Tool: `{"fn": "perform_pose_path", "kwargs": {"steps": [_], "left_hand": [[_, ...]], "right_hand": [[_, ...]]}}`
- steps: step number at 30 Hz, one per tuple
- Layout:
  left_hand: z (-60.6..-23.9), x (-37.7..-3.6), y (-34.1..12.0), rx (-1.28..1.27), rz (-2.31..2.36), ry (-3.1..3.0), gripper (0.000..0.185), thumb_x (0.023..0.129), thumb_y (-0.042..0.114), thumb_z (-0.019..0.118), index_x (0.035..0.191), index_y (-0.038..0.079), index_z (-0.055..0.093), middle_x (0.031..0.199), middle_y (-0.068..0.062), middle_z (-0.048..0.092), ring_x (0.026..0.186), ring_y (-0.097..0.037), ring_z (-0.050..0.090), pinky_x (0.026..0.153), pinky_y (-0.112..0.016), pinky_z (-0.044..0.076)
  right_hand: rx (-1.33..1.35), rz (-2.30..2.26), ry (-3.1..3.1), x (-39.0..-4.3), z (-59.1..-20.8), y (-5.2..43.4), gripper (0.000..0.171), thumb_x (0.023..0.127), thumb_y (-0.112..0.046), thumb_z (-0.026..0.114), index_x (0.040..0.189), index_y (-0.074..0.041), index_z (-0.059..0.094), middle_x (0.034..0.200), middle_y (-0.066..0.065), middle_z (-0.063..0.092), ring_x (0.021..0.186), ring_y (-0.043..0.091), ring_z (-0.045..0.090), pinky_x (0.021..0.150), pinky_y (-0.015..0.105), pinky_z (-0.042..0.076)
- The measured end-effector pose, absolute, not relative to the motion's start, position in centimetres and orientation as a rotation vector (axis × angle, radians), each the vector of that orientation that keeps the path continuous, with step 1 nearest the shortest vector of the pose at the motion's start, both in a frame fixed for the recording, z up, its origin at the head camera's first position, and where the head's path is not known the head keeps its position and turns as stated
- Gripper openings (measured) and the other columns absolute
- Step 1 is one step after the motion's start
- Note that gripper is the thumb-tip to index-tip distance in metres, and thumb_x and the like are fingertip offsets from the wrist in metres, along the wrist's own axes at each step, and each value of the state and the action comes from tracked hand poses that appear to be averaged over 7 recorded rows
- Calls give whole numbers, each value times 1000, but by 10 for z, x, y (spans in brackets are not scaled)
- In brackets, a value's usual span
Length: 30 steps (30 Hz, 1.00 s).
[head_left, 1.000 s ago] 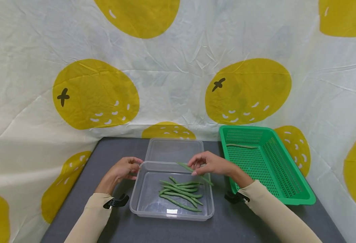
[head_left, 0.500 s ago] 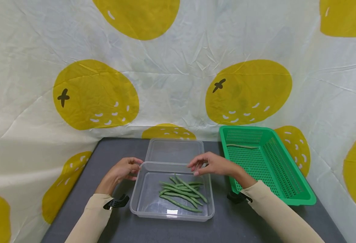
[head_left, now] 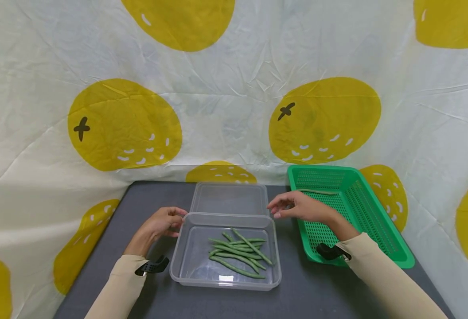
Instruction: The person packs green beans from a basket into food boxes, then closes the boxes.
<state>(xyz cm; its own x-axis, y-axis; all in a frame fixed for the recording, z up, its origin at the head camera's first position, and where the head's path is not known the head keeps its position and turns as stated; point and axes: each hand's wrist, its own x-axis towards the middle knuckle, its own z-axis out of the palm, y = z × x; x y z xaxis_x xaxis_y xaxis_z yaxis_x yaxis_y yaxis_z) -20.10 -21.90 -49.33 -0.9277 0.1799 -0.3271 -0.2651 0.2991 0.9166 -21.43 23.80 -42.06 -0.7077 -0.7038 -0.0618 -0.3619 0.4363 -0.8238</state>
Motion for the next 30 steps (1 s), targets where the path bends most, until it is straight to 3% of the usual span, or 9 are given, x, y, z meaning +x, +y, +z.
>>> {"fn": "perform_pose_path", "kwargs": {"steps": [8, 16, 22, 30], "left_hand": [[-499, -199, -218, -69, 1678, 2202, 41, 93, 3, 60, 131, -9, 56, 110, -21, 66, 82, -19, 63, 68, -38, 60], [-503, -195, -217, -54, 1688, 2211, 41, 93, 4, 60, 131, -9, 56, 109, -21, 66, 82, -18, 63, 69, -38, 60], [-503, -196, -218, -61, 1692, 2210, 40, 94, 4, 60, 131, -9, 56, 110, -22, 66, 82, -18, 64, 69, -38, 60], [-502, -195, -218, -57, 1688, 2203, 41, 93, 4, 60, 132, -8, 56, 108, -20, 67, 82, -18, 63, 69, -38, 60]], "right_hand": [[-843, -1202, 2402, -223, -426, 272, 30, 97, -19, 69, 126, -13, 69, 119, 5, 70, 109, 22, 65, 90, 35, 56], [-760, -1299, 2442, -235, -436, 305, 33, 99, -16, 66, 129, -4, 64, 112, 18, 69, 105, 36, 66, 89, 40, 58], [-715, -1322, 2498, -246, -442, 321, 38, 100, -15, 64, 133, 4, 60, 117, 25, 65, 108, 43, 62, 91, 41, 57], [-630, -1224, 2612, -259, -457, 341, 34, 99, -20, 66, 129, -4, 64, 116, 16, 67, 106, 34, 63, 87, 33, 56]]}}
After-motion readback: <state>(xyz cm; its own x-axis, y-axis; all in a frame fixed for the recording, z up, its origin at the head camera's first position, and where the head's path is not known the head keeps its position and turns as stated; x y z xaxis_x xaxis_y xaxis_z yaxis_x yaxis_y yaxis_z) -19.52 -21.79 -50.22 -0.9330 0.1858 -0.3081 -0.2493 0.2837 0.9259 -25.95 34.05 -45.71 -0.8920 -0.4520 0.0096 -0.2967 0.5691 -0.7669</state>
